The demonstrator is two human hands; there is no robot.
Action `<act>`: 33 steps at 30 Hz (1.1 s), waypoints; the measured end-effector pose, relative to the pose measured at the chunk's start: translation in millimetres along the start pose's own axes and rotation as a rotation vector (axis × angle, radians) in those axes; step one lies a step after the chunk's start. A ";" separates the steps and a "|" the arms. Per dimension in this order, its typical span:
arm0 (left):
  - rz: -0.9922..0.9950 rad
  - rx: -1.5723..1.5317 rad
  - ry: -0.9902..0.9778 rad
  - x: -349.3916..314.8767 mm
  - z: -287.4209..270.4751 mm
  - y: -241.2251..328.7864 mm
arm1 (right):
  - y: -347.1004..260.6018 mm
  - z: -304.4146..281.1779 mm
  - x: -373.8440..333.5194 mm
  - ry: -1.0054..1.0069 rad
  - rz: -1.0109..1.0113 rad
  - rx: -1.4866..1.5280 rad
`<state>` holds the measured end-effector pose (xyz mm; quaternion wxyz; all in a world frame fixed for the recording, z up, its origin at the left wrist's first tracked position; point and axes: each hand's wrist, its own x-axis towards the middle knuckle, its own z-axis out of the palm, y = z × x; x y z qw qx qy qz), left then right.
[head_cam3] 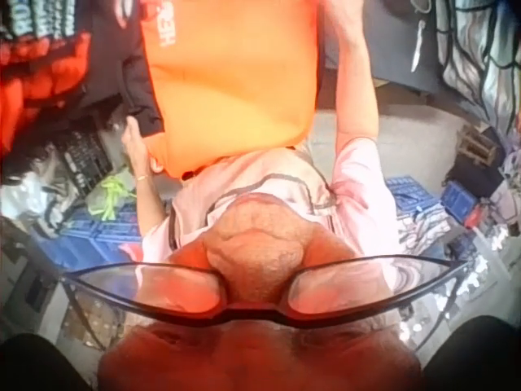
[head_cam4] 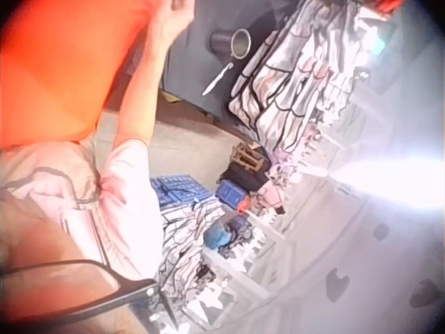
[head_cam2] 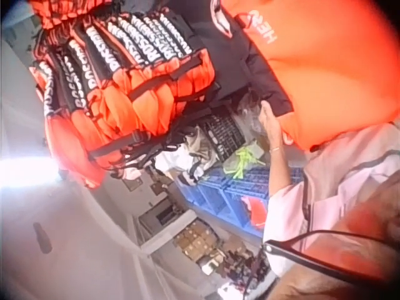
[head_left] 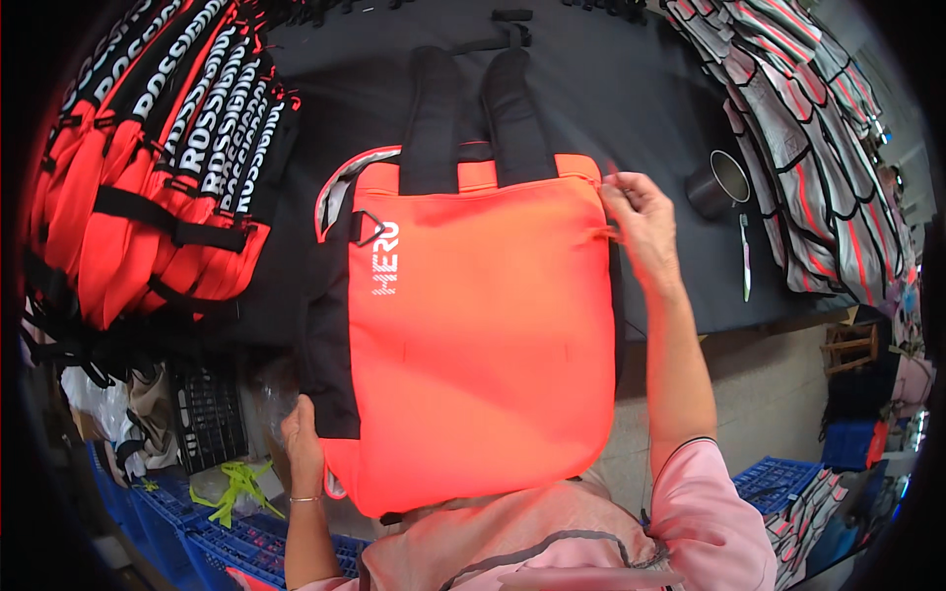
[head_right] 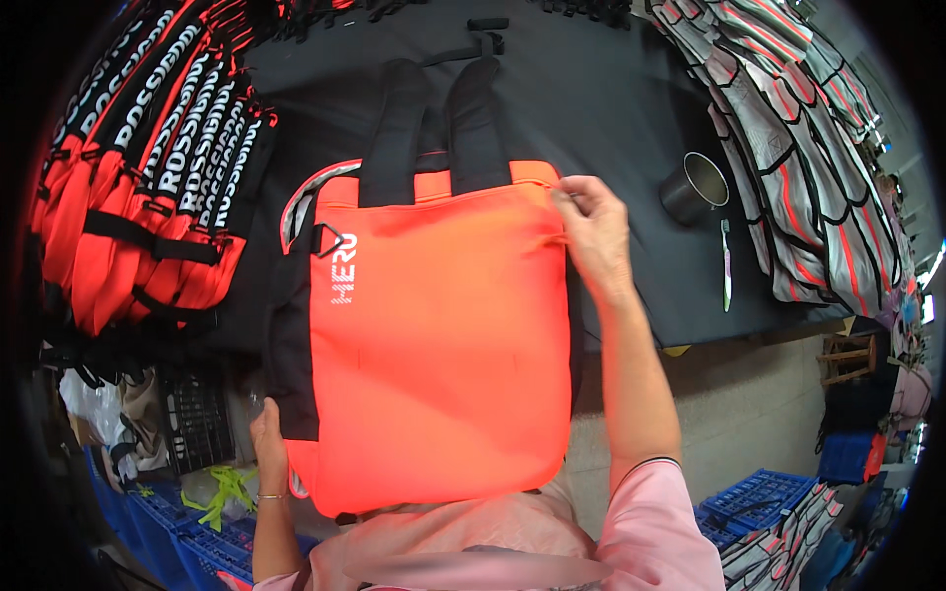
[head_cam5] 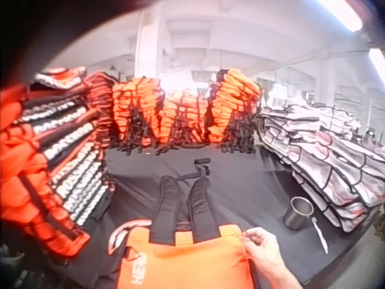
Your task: Trimming excess threads from a newly manufactured neon orange and black backpack using small hand snips.
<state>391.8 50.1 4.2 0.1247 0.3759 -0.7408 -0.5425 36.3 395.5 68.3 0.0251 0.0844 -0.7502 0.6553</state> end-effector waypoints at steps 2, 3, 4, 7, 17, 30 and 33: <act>-0.030 0.047 0.011 8.2 -7.2 2.0 | 16.0 -30.8 21.1 0.062 0.093 -0.226; -0.066 0.087 0.021 12.4 -12.8 2.3 | 24.3 -42.4 30.5 0.102 0.099 -0.400; -0.138 0.130 0.004 19.1 -18.8 4.0 | 37.7 -55.0 40.0 0.147 0.065 -0.491; 0.244 0.276 0.153 23.1 -6.3 31.2 | 63.0 -70.2 60.3 0.205 0.047 -0.608; 1.060 0.368 -0.295 108.1 154.7 205.9 | 42.9 -2.8 94.8 0.114 -0.006 -0.462; 1.288 0.520 -0.221 84.2 264.3 131.3 | 0.1 56.2 129.8 -0.170 0.011 -0.596; 1.279 0.523 -0.238 85.1 262.6 130.9 | 6.6 78.3 135.7 -0.247 0.093 -0.616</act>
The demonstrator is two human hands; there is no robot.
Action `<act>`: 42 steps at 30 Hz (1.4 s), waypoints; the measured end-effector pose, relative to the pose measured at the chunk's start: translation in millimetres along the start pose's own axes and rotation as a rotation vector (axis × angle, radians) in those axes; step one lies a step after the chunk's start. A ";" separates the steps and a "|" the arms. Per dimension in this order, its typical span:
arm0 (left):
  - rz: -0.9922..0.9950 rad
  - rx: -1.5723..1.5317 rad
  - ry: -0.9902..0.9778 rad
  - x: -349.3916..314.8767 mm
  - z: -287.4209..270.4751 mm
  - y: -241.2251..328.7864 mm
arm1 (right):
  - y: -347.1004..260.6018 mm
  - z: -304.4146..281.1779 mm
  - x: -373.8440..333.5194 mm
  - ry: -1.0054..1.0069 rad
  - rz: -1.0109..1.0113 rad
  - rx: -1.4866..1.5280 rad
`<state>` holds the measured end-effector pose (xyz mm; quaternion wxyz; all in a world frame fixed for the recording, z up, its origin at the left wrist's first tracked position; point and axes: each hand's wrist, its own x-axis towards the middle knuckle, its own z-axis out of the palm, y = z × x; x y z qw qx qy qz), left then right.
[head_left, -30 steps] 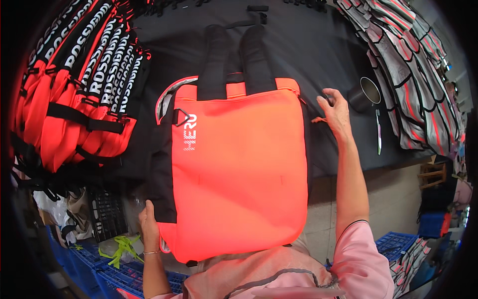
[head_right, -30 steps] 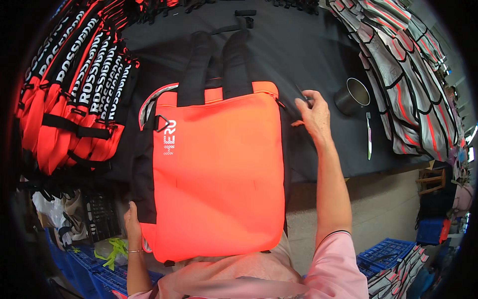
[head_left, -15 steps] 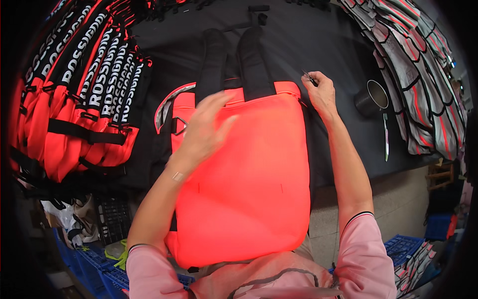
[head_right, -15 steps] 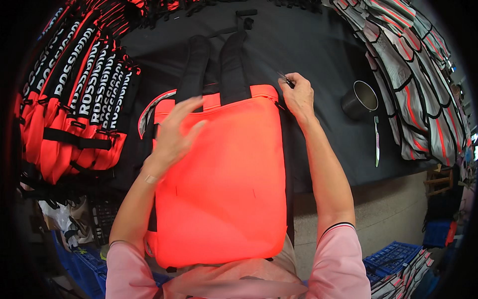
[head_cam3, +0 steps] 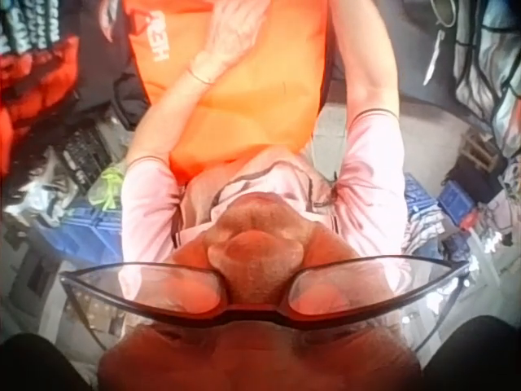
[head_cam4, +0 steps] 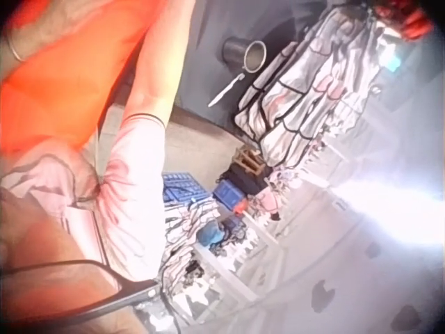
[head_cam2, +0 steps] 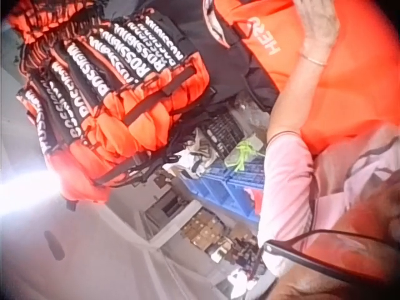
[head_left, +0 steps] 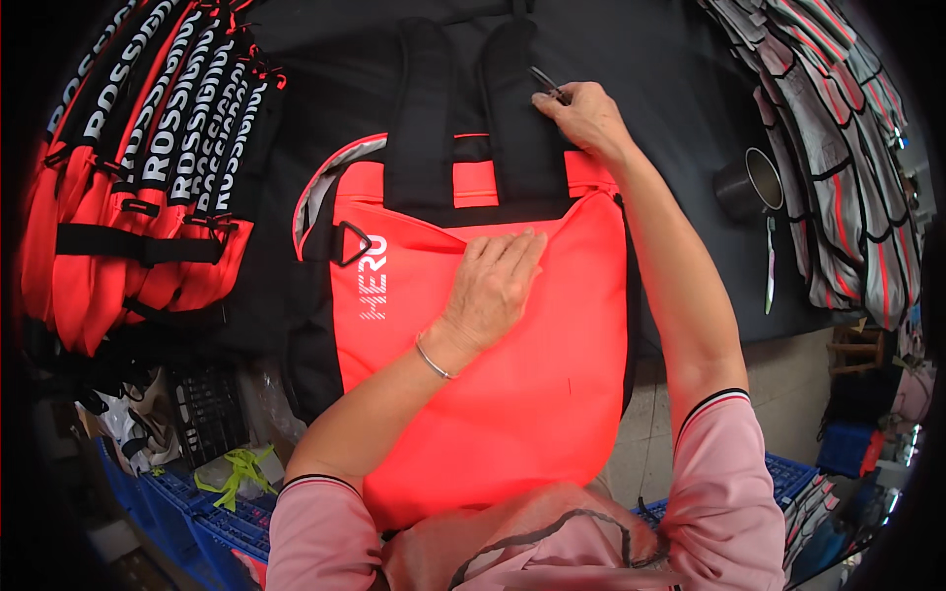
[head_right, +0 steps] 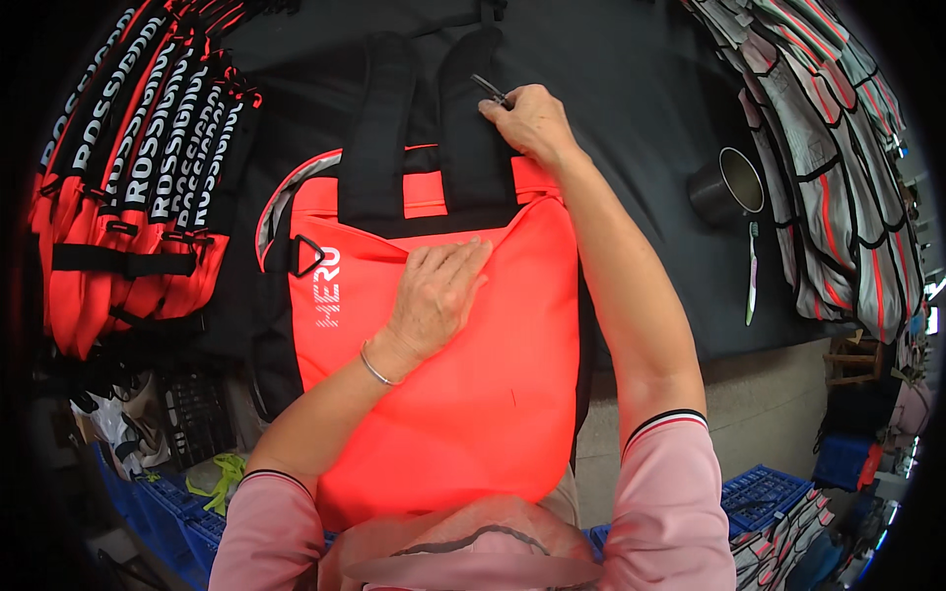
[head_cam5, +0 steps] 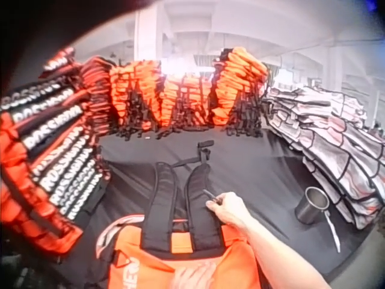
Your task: Trimming excess threads from a newly manufactured neon orange and black backpack using small hand snips.
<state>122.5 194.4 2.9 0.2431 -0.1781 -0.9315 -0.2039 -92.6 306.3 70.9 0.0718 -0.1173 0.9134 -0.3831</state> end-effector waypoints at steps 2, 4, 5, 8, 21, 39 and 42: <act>0.023 0.004 0.021 2.6 -2.4 3.3 | 12.1 13.5 11.1 0.068 -0.130 0.079; -0.017 -0.042 0.032 -4.0 4.5 2.7 | 17.9 17.2 16.9 0.019 -0.055 0.112; -0.024 -0.064 0.034 -5.4 6.9 1.2 | 23.5 21.0 17.3 0.000 -0.009 0.235; -0.072 -0.160 0.055 -4.9 3.2 2.3 | 19.8 16.7 -0.3 0.039 -0.074 0.433; -0.771 -1.320 0.539 79.6 -101.8 -73.6 | -14.5 -0.5 -132.6 0.044 -0.280 0.487; -0.276 -1.124 -0.218 -21.2 -96.7 66.1 | 23.5 -32.6 -254.2 0.188 -0.300 0.650; -0.326 -1.053 -0.338 -37.6 -117.9 83.0 | 33.2 -33.1 -257.8 0.045 -0.354 0.703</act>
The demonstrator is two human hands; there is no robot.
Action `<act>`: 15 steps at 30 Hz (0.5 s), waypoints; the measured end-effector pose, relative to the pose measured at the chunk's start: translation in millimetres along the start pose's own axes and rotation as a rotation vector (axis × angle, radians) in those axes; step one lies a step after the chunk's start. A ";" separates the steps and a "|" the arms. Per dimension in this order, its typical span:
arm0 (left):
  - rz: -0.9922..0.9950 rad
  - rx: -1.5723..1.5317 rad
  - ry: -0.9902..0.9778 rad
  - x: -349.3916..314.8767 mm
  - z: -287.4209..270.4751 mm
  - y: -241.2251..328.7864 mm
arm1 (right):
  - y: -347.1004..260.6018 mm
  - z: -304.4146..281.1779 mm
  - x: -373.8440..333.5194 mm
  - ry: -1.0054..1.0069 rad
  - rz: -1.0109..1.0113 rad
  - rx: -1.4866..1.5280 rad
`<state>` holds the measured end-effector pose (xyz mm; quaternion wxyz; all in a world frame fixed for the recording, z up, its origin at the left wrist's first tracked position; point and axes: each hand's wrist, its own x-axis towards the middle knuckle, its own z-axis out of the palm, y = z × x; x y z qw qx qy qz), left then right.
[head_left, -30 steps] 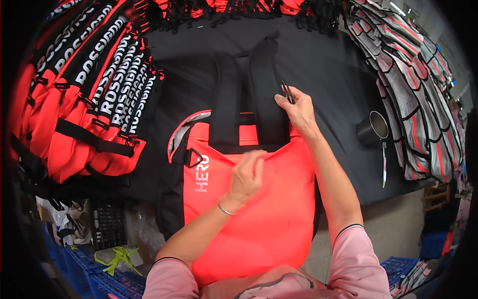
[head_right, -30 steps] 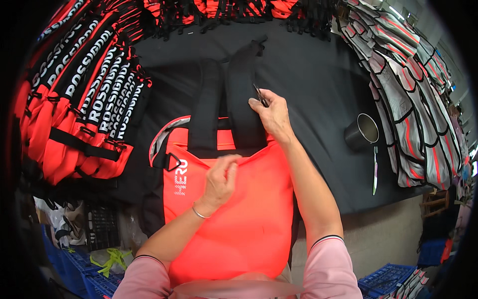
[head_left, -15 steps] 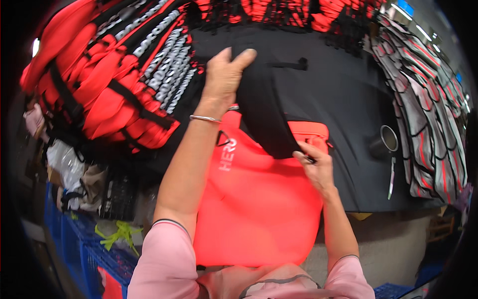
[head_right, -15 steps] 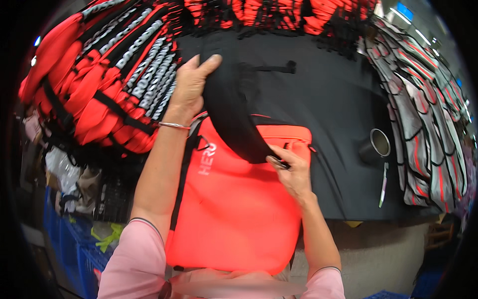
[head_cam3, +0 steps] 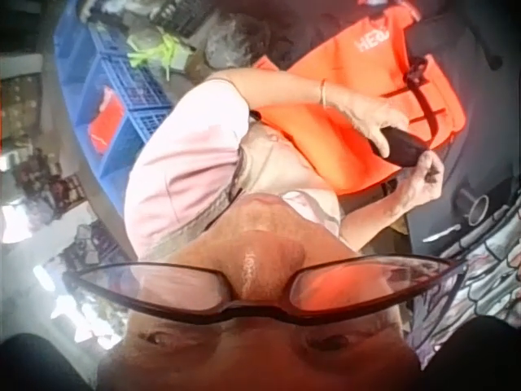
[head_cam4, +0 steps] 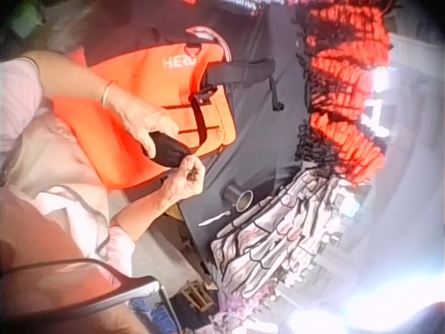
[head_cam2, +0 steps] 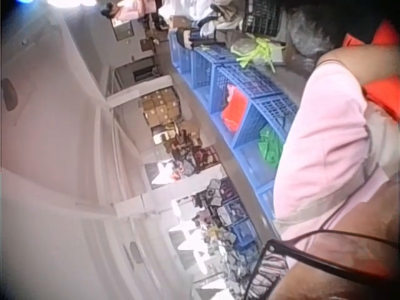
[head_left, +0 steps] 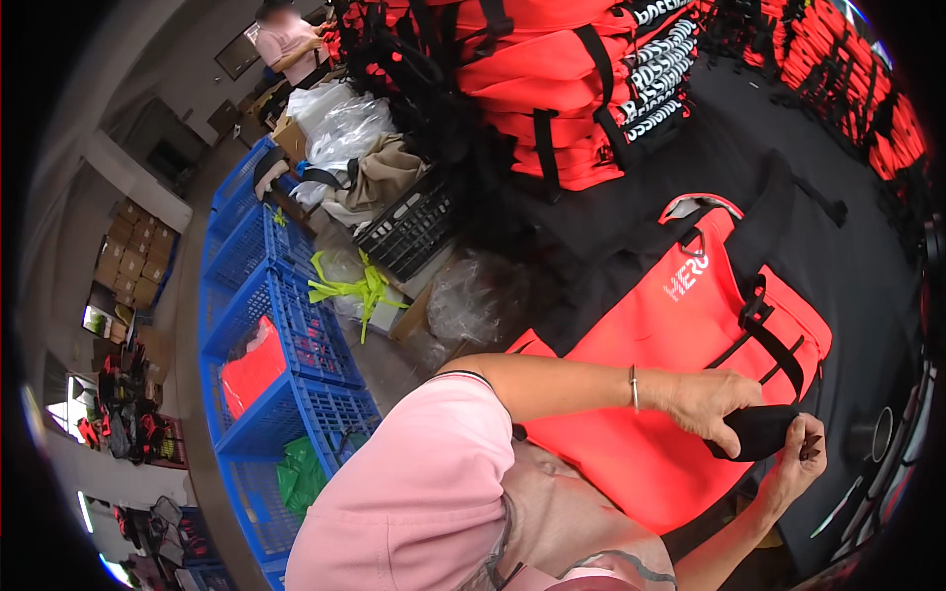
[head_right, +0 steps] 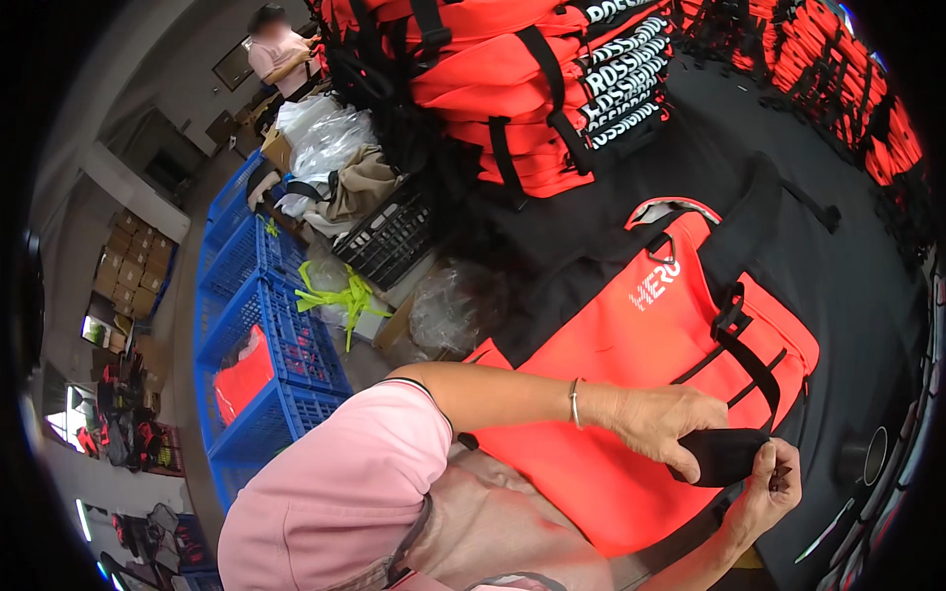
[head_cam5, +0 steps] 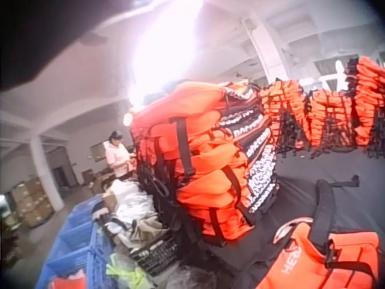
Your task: Trimming excess threads from a newly manufactured neon orange and black backpack using small hand snips.
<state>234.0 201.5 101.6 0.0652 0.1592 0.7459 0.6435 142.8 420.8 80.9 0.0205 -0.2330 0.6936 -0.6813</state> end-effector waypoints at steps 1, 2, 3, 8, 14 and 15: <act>0.132 0.166 0.093 -5.9 7.8 -8.1 | -3.4 7.3 -0.8 -0.044 -0.005 -0.014; 0.264 0.333 0.186 -11.9 12.6 -15.6 | 5.2 10.8 -2.4 -0.111 0.056 0.108; 0.251 0.336 0.166 -17.3 14.6 -20.0 | 17.2 12.5 -5.9 -0.123 0.175 0.157; 0.620 0.453 0.251 -34.6 17.3 -54.0 | 40.8 58.7 -51.2 -0.147 0.710 0.542; 0.484 0.462 0.358 -50.8 11.1 -77.6 | 38.0 70.7 -40.0 -0.208 0.540 0.226; 0.387 0.379 0.391 -53.7 10.1 -77.2 | 25.8 69.1 -41.6 -0.169 0.565 0.227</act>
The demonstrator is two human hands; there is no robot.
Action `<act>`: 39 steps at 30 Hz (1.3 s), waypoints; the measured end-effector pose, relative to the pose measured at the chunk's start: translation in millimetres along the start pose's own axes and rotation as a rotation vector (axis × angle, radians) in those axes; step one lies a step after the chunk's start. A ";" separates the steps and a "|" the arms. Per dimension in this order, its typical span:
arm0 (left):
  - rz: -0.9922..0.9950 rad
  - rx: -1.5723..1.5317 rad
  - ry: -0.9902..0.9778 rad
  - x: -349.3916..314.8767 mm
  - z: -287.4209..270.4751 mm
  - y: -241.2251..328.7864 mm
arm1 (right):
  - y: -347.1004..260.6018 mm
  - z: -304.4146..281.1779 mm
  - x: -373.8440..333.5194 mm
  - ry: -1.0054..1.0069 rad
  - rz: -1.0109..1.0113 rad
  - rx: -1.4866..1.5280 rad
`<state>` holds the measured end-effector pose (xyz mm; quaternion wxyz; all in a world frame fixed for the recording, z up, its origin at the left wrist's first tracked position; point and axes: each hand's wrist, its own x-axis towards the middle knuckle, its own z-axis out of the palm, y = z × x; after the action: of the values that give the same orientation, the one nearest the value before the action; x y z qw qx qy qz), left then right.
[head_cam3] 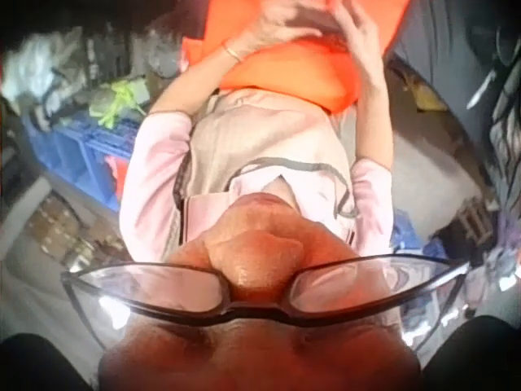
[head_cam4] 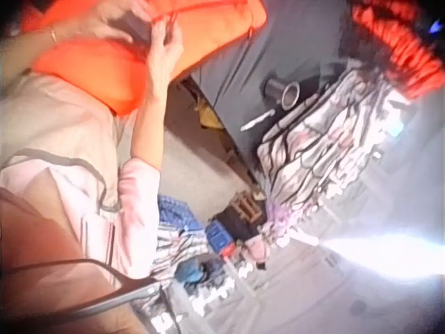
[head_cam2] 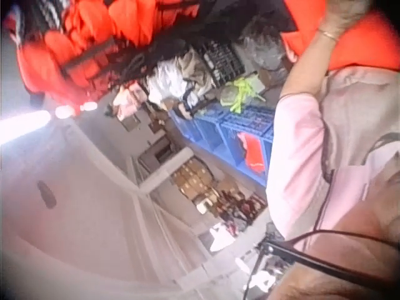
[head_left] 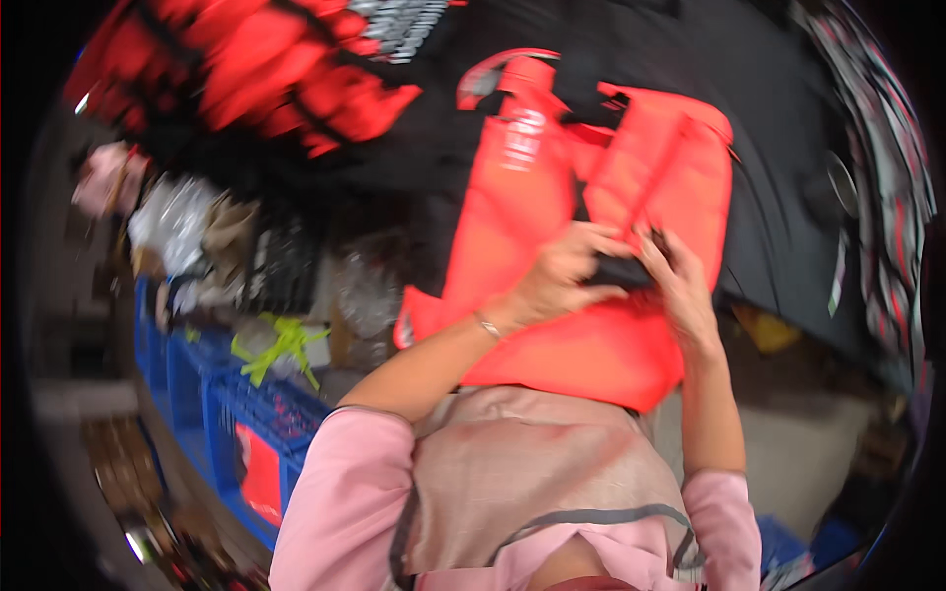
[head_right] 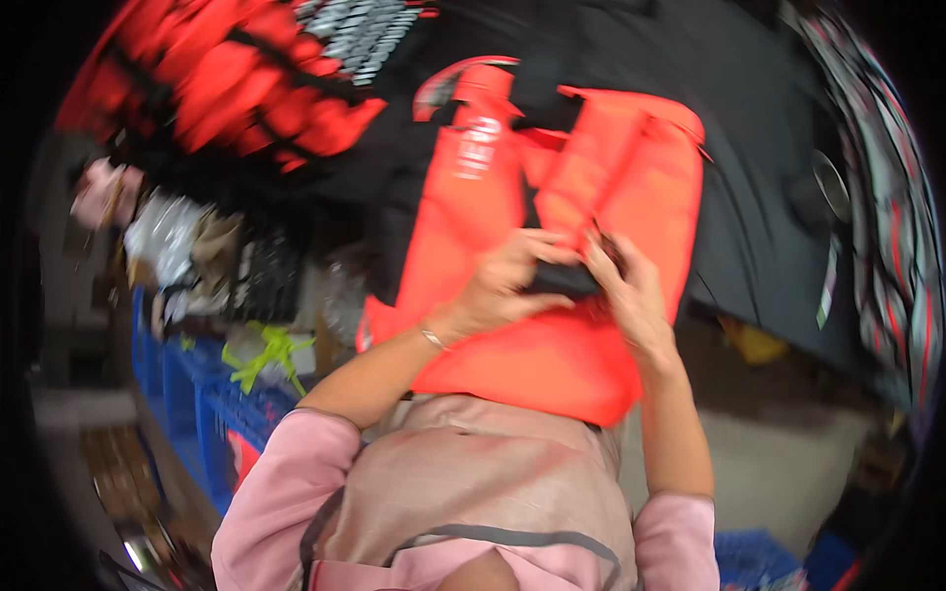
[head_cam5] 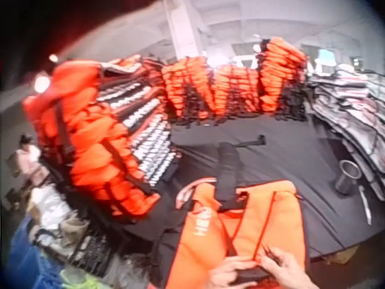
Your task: Trimming excess threads from a newly manufactured neon orange and black backpack using small hand snips.
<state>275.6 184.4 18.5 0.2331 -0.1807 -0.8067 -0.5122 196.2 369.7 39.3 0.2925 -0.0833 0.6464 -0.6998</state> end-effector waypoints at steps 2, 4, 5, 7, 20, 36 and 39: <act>-0.158 -0.023 0.025 -0.6 -3.0 1.4 | -16.9 0.3 -15.9 0.105 -0.022 -0.030; -0.207 0.008 0.031 1.0 -2.2 2.4 | -20.0 -8.6 -30.1 0.147 -0.056 -0.162; -0.216 0.017 0.034 2.3 -0.5 3.4 | -17.1 -11.1 -38.3 0.178 -0.047 -0.161; -0.225 0.003 0.024 3.4 4.5 5.9 | -9.2 -8.6 -54.5 0.244 -0.188 -0.144; -0.198 0.047 -0.103 -1.3 7.3 3.6 | -8.9 -1.8 -57.2 0.240 -0.285 -0.552; -0.227 -0.021 -0.113 -1.9 4.4 2.0 | -1.4 -4.4 -50.8 0.100 -0.170 -0.383; -0.260 -0.023 -0.146 -2.1 2.4 1.8 | -4.0 -6.8 -47.9 0.087 -0.094 -0.438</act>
<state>277.8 187.2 17.8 0.1037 -0.1140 -0.8321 -0.5327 230.7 400.3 54.7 0.2064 -0.1445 0.7904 -0.5583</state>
